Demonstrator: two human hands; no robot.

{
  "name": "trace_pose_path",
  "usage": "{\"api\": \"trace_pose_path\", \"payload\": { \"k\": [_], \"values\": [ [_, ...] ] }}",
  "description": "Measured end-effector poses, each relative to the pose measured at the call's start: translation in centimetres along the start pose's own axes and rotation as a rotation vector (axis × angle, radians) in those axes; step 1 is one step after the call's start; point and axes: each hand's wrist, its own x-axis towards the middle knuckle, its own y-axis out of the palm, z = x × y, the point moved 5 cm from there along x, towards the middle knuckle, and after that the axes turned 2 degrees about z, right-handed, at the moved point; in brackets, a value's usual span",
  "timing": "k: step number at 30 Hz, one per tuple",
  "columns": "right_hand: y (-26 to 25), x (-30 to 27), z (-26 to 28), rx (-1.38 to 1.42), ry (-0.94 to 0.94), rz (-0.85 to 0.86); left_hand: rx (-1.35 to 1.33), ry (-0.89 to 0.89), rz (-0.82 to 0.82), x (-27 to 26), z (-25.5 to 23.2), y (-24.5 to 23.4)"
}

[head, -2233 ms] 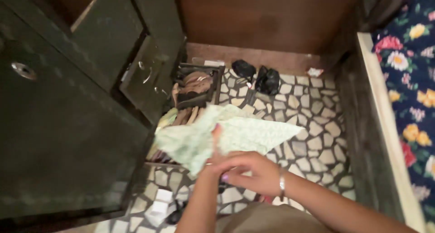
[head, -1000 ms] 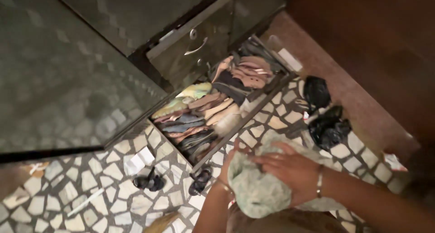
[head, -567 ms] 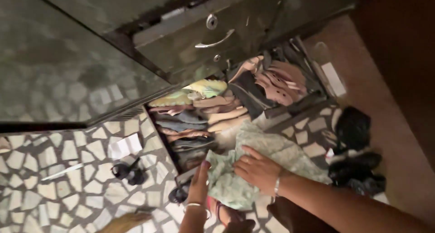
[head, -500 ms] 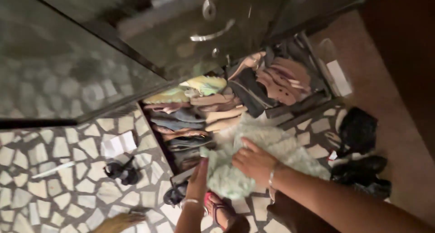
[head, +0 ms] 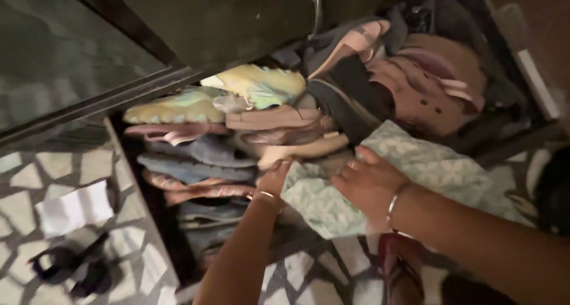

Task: Organizing various pairs of shoes and sandals in a drawer and a storage bag.

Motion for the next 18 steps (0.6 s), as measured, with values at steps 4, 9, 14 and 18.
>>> {"api": "trace_pose_path", "payload": {
  "k": [4, 9, 14, 18],
  "values": [
    [3.6, 2.4, 0.9, 0.109, -0.053, 0.169, 0.404, 0.393, -0.241, 2.1, -1.9, -0.4],
    [6.3, 5.9, 3.0, 0.123, -0.107, 0.203, 0.376, 0.401, -0.319, 4.5, -1.6, -4.3],
    [5.3, 10.2, 1.7, 0.108, -0.079, 0.205, 0.318, 0.354, -0.344, 6.4, -0.7, -5.6],
    [5.7, 11.4, 2.4, 0.045, 0.032, 0.133, 0.328, 0.303, -0.289, 6.6, -0.3, -6.4]
  ]
}}
